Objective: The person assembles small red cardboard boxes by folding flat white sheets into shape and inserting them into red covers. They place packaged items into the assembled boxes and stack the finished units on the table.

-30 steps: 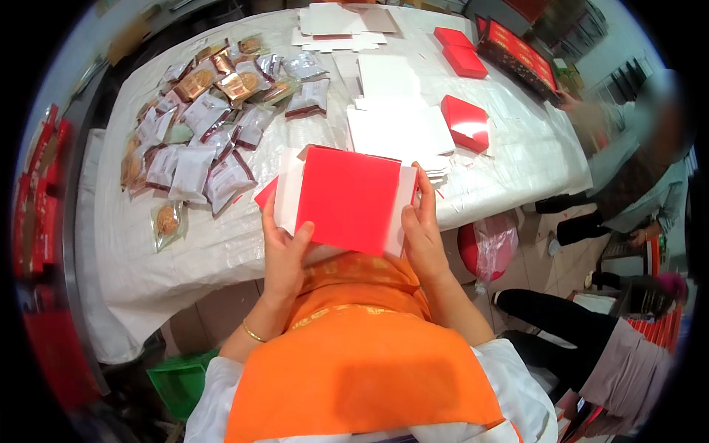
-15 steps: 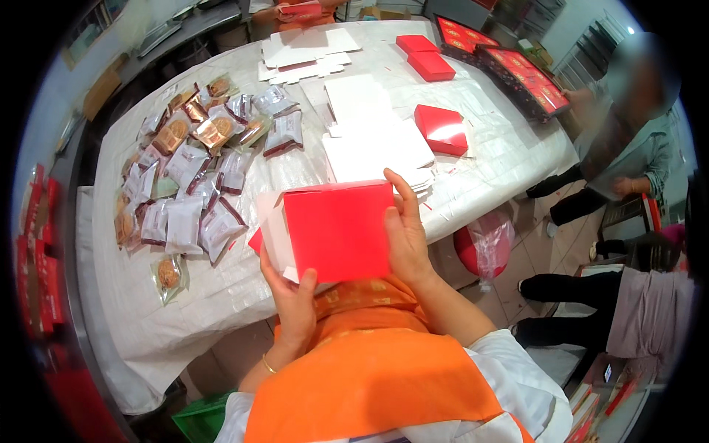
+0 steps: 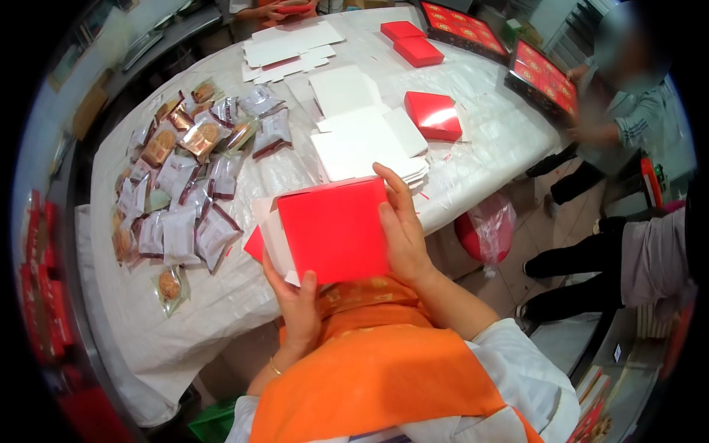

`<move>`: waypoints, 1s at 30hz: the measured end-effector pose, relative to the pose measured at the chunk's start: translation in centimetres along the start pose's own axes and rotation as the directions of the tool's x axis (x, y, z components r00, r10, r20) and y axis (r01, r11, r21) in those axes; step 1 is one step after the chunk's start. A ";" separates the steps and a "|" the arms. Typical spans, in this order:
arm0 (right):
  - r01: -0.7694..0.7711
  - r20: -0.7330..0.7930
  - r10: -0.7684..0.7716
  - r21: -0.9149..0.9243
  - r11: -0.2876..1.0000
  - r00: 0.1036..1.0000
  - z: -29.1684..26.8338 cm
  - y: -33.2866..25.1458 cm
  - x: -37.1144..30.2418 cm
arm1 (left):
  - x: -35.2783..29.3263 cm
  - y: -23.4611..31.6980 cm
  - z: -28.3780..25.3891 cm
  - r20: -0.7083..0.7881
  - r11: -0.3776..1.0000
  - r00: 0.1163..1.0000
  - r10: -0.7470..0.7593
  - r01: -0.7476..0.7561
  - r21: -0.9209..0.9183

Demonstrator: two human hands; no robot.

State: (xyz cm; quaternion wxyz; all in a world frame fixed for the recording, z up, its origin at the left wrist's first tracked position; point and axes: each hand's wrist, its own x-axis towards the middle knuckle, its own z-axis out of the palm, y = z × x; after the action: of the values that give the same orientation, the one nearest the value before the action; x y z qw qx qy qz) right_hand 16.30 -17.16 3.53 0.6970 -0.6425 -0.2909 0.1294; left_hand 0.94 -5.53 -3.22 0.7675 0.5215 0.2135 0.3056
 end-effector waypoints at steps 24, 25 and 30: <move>-0.022 -0.059 0.029 0.124 0.992 0.998 0.6 1.3 0.9 | 0.1 0.2 1.1 0.003 0.938 0.973 0.230 -0.223 0.264; 0.017 -0.071 -0.011 0.090 0.996 0.997 0.9 1.2 0.9 | 0.1 0.2 1.3 -0.002 0.929 0.972 0.234 -0.224 0.294; 0.034 -0.090 -0.029 0.049 0.998 0.995 0.9 1.4 1.2 | 1.6 0.6 0.7 -0.007 0.913 0.966 0.258 -0.242 0.328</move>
State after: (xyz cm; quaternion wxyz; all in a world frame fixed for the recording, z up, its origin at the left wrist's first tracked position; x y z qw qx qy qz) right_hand 17.05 -15.59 2.42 0.7273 -0.6252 -0.2661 0.0968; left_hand 2.45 -4.73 -2.42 0.6203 0.6558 0.2114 0.3748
